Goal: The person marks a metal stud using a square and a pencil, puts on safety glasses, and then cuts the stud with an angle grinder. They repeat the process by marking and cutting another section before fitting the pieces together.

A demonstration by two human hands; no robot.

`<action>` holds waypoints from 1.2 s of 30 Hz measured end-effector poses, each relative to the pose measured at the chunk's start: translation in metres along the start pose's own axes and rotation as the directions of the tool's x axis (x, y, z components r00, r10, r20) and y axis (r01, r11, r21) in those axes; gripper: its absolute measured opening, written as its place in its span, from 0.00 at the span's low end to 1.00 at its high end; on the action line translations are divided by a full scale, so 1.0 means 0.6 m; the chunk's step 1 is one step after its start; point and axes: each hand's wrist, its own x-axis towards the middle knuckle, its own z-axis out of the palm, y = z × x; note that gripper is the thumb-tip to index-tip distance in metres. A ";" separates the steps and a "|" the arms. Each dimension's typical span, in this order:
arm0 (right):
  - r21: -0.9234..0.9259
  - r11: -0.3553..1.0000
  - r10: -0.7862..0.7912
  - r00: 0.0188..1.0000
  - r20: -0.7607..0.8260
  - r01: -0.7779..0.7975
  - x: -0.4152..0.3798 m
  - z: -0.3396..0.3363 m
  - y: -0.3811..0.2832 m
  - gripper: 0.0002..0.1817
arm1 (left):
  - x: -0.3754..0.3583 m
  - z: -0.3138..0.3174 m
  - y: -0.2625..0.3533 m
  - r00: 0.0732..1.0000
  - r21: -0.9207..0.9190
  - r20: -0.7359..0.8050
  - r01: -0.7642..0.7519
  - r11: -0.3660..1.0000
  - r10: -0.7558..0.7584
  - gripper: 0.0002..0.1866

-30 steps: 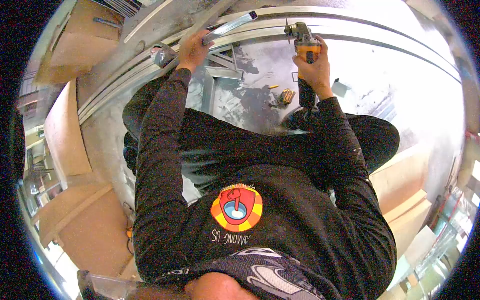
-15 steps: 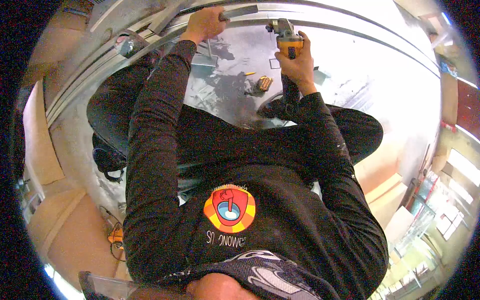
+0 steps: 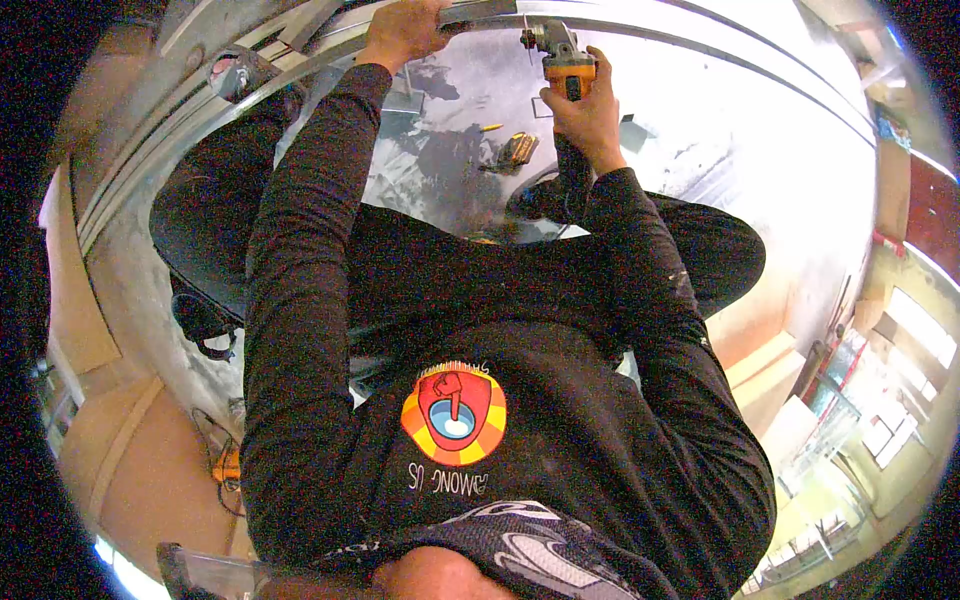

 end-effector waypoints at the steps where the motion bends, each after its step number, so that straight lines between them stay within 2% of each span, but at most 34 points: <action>1: 0.006 1.000 0.006 1.000 0.010 -0.006 0.001 0.001 0.001 0.49 | -0.002 -0.003 0.002 1.000 -0.007 -0.005 0.001 1.000 -0.001 0.21; 11: -0.003 1.000 0.026 0.998 0.050 -0.026 0.000 0.004 0.003 0.49 | -0.015 -0.020 0.014 1.000 -0.031 -0.011 -0.012 0.999 0.012 0.25; 13: -0.016 1.000 0.021 0.999 0.037 -0.021 0.000 0.004 0.004 0.49 | -0.015 -0.027 0.017 0.999 0.000 0.047 0.010 1.000 -0.010 0.24; 20: -0.012 1.000 -0.007 1.000 0.026 0.007 -0.001 0.005 0.003 0.50 | -0.015 -0.025 0.015 0.998 -0.010 0.052 0.033 0.999 -0.032 0.20; 32: -0.057 0.998 -0.011 1.000 0.020 0.012 -0.001 0.005 0.002 0.50 | -0.017 -0.010 0.008 1.000 -0.015 0.005 0.008 1.000 -0.007 0.19; 36: -0.047 0.999 -0.019 1.000 0.018 0.020 -0.004 0.005 0.001 0.49 | -0.018 -0.010 0.008 0.999 -0.030 -0.038 -0.012 0.999 0.011 0.23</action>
